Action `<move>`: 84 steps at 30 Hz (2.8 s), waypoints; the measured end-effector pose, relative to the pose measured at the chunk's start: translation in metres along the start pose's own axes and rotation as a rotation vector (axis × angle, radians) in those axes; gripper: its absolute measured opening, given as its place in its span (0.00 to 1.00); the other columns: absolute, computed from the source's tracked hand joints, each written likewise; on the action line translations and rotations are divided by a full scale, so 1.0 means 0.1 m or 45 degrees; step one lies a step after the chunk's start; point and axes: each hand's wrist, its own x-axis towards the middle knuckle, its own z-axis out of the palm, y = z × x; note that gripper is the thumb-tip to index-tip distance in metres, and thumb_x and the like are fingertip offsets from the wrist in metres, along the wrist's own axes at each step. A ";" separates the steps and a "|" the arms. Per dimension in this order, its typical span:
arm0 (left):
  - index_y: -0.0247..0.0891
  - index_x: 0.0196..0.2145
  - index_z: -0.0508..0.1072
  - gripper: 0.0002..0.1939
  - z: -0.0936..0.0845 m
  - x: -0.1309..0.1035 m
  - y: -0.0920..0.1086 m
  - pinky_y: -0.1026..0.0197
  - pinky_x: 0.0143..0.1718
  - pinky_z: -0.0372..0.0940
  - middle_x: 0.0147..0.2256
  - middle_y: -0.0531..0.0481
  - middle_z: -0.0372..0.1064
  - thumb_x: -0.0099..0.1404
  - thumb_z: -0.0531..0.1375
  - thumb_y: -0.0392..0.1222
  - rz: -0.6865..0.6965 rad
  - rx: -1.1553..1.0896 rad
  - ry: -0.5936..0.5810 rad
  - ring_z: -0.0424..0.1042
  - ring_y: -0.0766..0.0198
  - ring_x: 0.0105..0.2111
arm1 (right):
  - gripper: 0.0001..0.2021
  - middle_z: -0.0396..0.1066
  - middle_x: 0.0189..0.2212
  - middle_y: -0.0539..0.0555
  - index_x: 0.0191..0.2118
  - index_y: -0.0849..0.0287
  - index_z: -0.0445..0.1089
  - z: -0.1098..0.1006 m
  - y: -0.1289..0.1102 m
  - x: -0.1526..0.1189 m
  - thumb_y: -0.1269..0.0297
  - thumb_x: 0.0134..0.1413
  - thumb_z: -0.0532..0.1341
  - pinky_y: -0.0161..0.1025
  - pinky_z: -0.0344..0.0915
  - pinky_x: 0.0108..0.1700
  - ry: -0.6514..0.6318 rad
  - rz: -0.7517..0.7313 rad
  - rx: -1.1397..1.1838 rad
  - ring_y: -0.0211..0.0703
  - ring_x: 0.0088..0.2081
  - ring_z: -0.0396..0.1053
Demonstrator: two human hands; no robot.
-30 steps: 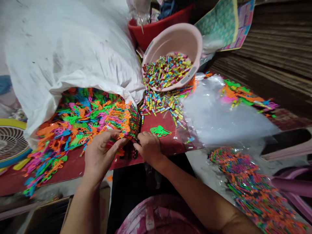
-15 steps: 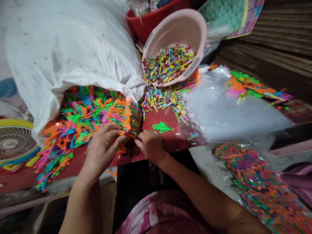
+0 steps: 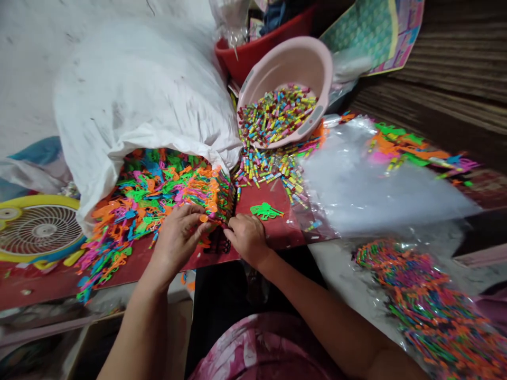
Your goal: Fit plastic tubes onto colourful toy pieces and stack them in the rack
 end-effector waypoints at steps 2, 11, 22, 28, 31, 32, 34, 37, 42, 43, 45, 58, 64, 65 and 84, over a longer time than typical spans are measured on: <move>0.39 0.33 0.76 0.08 0.00 -0.02 0.05 0.55 0.42 0.62 0.42 0.47 0.73 0.67 0.59 0.42 -0.027 0.029 0.025 0.70 0.57 0.41 | 0.05 0.70 0.31 0.51 0.32 0.57 0.72 -0.05 0.00 -0.02 0.63 0.59 0.62 0.38 0.55 0.40 -0.067 -0.030 -0.010 0.42 0.36 0.66; 0.40 0.30 0.75 0.08 0.10 -0.05 0.13 0.52 0.43 0.61 0.36 0.49 0.73 0.66 0.59 0.42 -0.042 0.053 0.215 0.70 0.57 0.39 | 0.07 0.74 0.36 0.55 0.39 0.58 0.73 -0.71 0.45 0.49 0.68 0.59 0.57 0.37 0.56 0.38 -0.041 0.119 -0.264 0.44 0.37 0.69; 0.40 0.31 0.75 0.08 0.19 -0.11 0.12 0.44 0.52 0.59 0.38 0.47 0.72 0.67 0.58 0.40 0.010 0.191 0.338 0.69 0.56 0.40 | 0.08 0.71 0.35 0.53 0.41 0.58 0.72 -0.50 0.17 0.05 0.69 0.63 0.55 0.37 0.59 0.41 -0.129 -0.126 0.026 0.42 0.38 0.66; 0.41 0.42 0.74 0.08 0.40 -0.57 0.42 0.56 0.44 0.67 0.38 0.48 0.73 0.65 0.60 0.34 -0.122 -0.237 0.805 0.72 0.61 0.39 | 0.09 0.69 0.33 0.56 0.33 0.57 0.70 -0.26 0.17 -0.15 0.65 0.64 0.56 0.43 0.56 0.44 -0.084 -0.248 -0.315 0.48 0.40 0.62; 0.40 0.43 0.73 0.09 0.70 -0.71 0.57 0.59 0.42 0.70 0.38 0.47 0.73 0.69 0.55 0.36 -0.265 -0.532 0.606 0.73 0.63 0.40 | 0.10 0.68 0.34 0.57 0.34 0.57 0.71 -0.32 0.19 -0.10 0.65 0.65 0.55 0.43 0.55 0.43 -0.123 -0.298 -0.472 0.49 0.41 0.62; 0.39 0.45 0.73 0.10 0.79 -0.71 0.59 0.57 0.43 0.70 0.40 0.45 0.73 0.69 0.54 0.36 -0.306 -0.565 0.588 0.73 0.62 0.41 | 0.10 0.69 0.35 0.57 0.35 0.57 0.71 -0.36 0.23 -0.06 0.65 0.66 0.54 0.43 0.55 0.43 -0.135 -0.292 -0.515 0.50 0.41 0.62; 0.38 0.47 0.72 0.11 0.95 -0.69 0.58 0.55 0.46 0.70 0.42 0.43 0.73 0.70 0.53 0.37 -0.369 -0.551 0.620 0.73 0.60 0.44 | 0.10 0.69 0.37 0.60 0.36 0.58 0.72 -0.47 0.36 0.06 0.66 0.65 0.54 0.44 0.55 0.43 -0.153 -0.252 -0.602 0.51 0.43 0.62; 0.37 0.50 0.70 0.13 1.08 -0.63 0.52 0.51 0.50 0.69 0.45 0.40 0.72 0.69 0.54 0.37 -0.433 -0.464 0.678 0.73 0.57 0.47 | 0.11 0.69 0.40 0.63 0.39 0.60 0.72 -0.67 0.65 0.33 0.68 0.66 0.52 0.44 0.55 0.43 -0.158 -0.165 -0.724 0.53 0.44 0.63; 0.35 0.56 0.66 0.19 1.15 -0.64 0.41 0.48 0.53 0.67 0.50 0.36 0.70 0.69 0.54 0.38 -0.549 -0.351 0.683 0.71 0.52 0.51 | 0.12 0.69 0.40 0.65 0.40 0.63 0.72 -0.92 0.83 0.62 0.69 0.65 0.51 0.45 0.56 0.43 -0.050 0.037 -0.767 0.53 0.43 0.64; 0.34 0.57 0.65 0.20 1.16 -0.65 0.39 0.48 0.52 0.68 0.50 0.35 0.71 0.69 0.54 0.39 -0.592 -0.326 0.678 0.72 0.52 0.51 | 0.12 0.69 0.40 0.65 0.40 0.63 0.72 -0.92 0.77 0.60 0.69 0.65 0.51 0.44 0.56 0.44 -0.027 0.014 -0.707 0.53 0.43 0.64; 0.31 0.57 0.65 0.21 1.16 -0.63 0.34 0.48 0.50 0.68 0.49 0.34 0.72 0.69 0.54 0.41 -0.678 -0.268 0.649 0.73 0.50 0.50 | 0.11 0.69 0.39 0.61 0.41 0.61 0.72 -0.84 0.57 0.46 0.66 0.65 0.52 0.43 0.56 0.45 -0.048 -0.110 -0.543 0.50 0.43 0.64; 0.37 0.44 0.76 0.13 1.18 -0.40 0.23 0.62 0.36 0.63 0.38 0.46 0.77 0.68 0.58 0.47 -0.902 -0.062 0.642 0.75 0.61 0.36 | 0.10 0.70 0.41 0.63 0.41 0.62 0.73 -0.78 0.48 0.38 0.67 0.64 0.54 0.45 0.52 0.44 -0.223 -0.130 -0.782 0.54 0.45 0.62; 0.36 0.43 0.76 0.14 1.22 -0.41 0.20 0.62 0.35 0.62 0.37 0.45 0.77 0.69 0.56 0.47 -0.846 -0.037 0.664 0.75 0.61 0.35 | 0.08 0.71 0.39 0.56 0.43 0.57 0.72 -0.36 0.05 0.24 0.63 0.64 0.57 0.41 0.56 0.44 -0.197 -0.311 -0.243 0.48 0.43 0.64; 0.36 0.43 0.76 0.14 1.22 -0.42 0.19 0.62 0.35 0.63 0.37 0.45 0.77 0.69 0.56 0.47 -0.836 -0.045 0.676 0.75 0.61 0.35 | 0.08 0.71 0.38 0.55 0.43 0.56 0.72 -0.23 -0.03 0.20 0.63 0.63 0.58 0.40 0.56 0.43 -0.195 -0.285 -0.148 0.46 0.42 0.65; 0.27 0.60 0.66 0.23 1.26 -0.39 0.42 0.51 0.50 0.68 0.49 0.34 0.73 0.69 0.53 0.38 -0.794 -0.220 0.476 0.73 0.50 0.49 | 0.08 0.70 0.30 0.53 0.33 0.57 0.70 0.12 -0.07 0.14 0.64 0.63 0.56 0.38 0.58 0.36 0.069 0.005 0.171 0.43 0.34 0.68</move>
